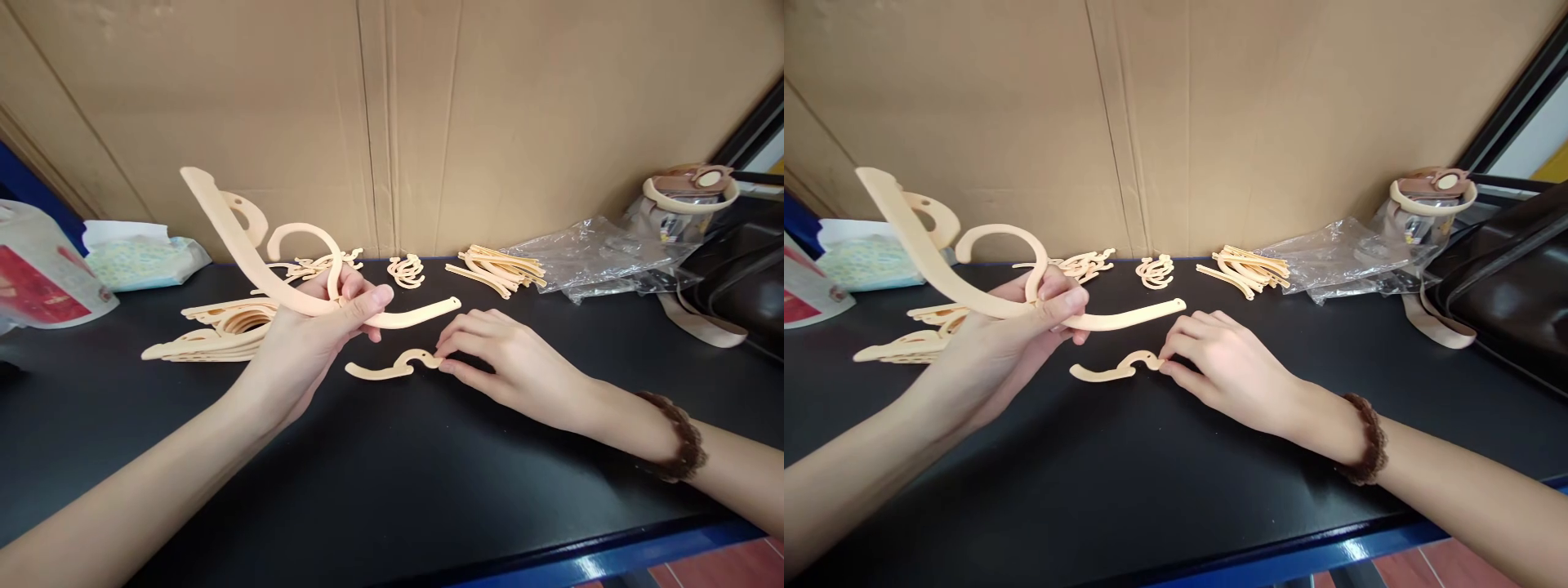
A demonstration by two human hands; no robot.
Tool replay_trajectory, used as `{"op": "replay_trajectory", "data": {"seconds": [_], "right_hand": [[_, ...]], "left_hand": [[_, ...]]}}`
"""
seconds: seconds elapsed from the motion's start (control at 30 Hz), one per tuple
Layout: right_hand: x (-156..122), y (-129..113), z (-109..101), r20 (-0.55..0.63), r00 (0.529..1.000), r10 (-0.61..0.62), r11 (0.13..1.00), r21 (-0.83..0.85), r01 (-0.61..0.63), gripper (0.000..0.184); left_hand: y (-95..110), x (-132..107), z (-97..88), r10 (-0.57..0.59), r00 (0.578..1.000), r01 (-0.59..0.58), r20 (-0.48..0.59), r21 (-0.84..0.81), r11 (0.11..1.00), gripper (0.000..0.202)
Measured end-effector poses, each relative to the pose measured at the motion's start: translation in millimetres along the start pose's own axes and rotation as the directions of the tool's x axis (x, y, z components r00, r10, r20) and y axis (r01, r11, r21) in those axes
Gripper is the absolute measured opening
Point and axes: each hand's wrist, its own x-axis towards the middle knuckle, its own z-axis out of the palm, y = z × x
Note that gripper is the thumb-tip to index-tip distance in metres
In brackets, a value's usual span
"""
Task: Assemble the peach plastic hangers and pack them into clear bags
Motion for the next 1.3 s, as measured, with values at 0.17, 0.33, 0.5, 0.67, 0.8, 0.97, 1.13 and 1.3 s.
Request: {"op": "replay_trajectory", "data": {"seconds": [0.17,0.33,0.5,0.67,0.8,0.97,1.13,1.3], "right_hand": [[-0.2,9.5,-8.7,-0.141,0.949,0.280,0.911,0.350,-0.217,0.016],[3.6,12.5,-9.3,-0.119,0.857,0.501,0.586,0.776,-0.235,0.019],[4.3,10.8,-9.9,-0.040,0.802,0.596,0.368,0.901,-0.229,0.027],[4.2,9.7,-10.7,0.049,0.791,0.610,0.275,0.923,-0.268,0.026],[3.9,4.0,-11.6,0.076,0.800,0.595,0.354,0.869,-0.346,0.029],[2.4,-0.4,-14.0,0.095,0.881,0.464,0.492,0.799,-0.345,0.026],[2.5,0.2,-14.4,0.067,0.887,0.458,0.530,0.780,-0.332,0.025],[1.5,-4.4,-14.3,0.020,0.916,0.400,0.611,0.740,-0.283,0.021]], "left_hand": [[1.1,3.1,-2.4,0.087,0.996,-0.087,-0.012,-0.015,0.996,0.038],[0.9,4.4,-5.7,0.051,0.998,-0.052,-0.022,-0.049,0.997,0.046],[0.7,1.6,-4.6,0.012,1.000,-0.012,0.012,-0.055,0.998,0.050],[0.4,-0.5,-4.9,-0.004,0.998,0.009,0.067,-0.074,0.997,0.049],[0.3,-0.8,-2.5,-0.020,0.997,0.025,0.077,-0.061,0.998,0.045],[0.1,-3.7,2.9,-0.021,0.995,0.025,0.101,-0.043,0.999,0.044],[-1.3,-5.0,3.1,0.012,0.997,-0.018,0.079,0.070,0.997,0.040],[-10.1,-6.9,4.1,-0.051,0.964,-0.028,0.262,0.289,0.957,0.018]]}}
